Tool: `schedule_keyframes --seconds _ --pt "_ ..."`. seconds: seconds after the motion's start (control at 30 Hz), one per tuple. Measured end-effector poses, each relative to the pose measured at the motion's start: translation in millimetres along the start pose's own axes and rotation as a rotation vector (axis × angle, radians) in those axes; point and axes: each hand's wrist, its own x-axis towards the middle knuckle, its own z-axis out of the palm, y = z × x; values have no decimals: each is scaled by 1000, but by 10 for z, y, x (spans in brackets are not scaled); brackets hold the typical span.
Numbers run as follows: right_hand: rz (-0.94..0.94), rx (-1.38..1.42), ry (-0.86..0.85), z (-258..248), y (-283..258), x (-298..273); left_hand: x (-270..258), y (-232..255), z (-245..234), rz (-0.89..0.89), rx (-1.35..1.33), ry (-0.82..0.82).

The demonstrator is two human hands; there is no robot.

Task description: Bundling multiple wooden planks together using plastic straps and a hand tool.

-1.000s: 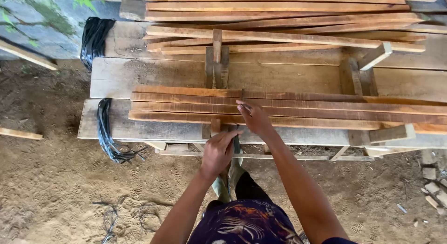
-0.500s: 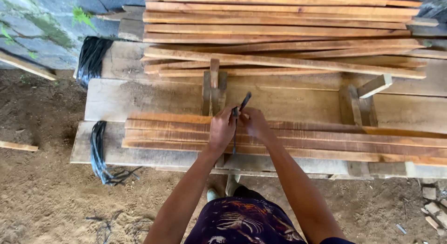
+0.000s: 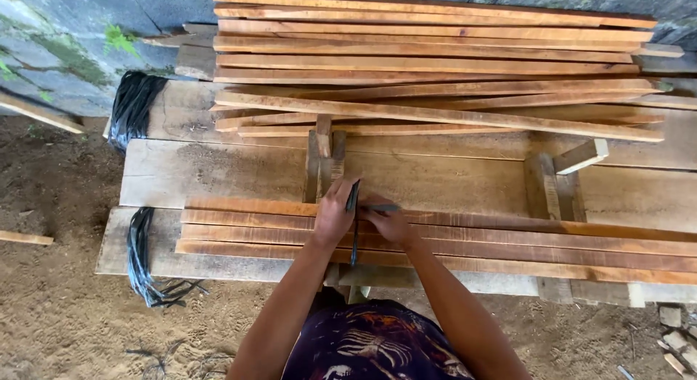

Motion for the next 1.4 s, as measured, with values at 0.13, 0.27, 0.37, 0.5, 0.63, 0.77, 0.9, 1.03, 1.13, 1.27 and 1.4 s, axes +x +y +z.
schedule_keyframes --seconds 0.13,0.27,0.37,0.5,0.63,0.77,0.9,1.03,1.13,1.27,1.4 --pt "-46 51 -25 -26 -14 -16 16 -171 153 44 126 -34" --pt "-144 51 8 -78 506 36 23 7 66 122 145 -10" --pt "-105 -61 90 -19 526 26 -50 -198 240 37 127 127" --pt "-34 6 160 73 181 -3 -110 -510 341 -126 191 30" --pt "118 -145 233 80 94 24 -260 -1105 714 25 377 -232" --pt "196 -24 291 115 6 3 -275 -667 466 -169 164 -421" --pt "143 -112 323 165 -214 40 -323 -846 616 -39 416 -338" --pt "21 7 368 155 -286 3 -272 -831 559 -97 221 -229" --pt "1 91 369 140 -279 -58 -280 -956 617 -192 161 -172" --pt "43 372 284 0 6 -19 -207 -684 340 -240 -64 -101" --pt "68 667 242 -15 -209 -24 -186 -534 220 -250 -73 -113"
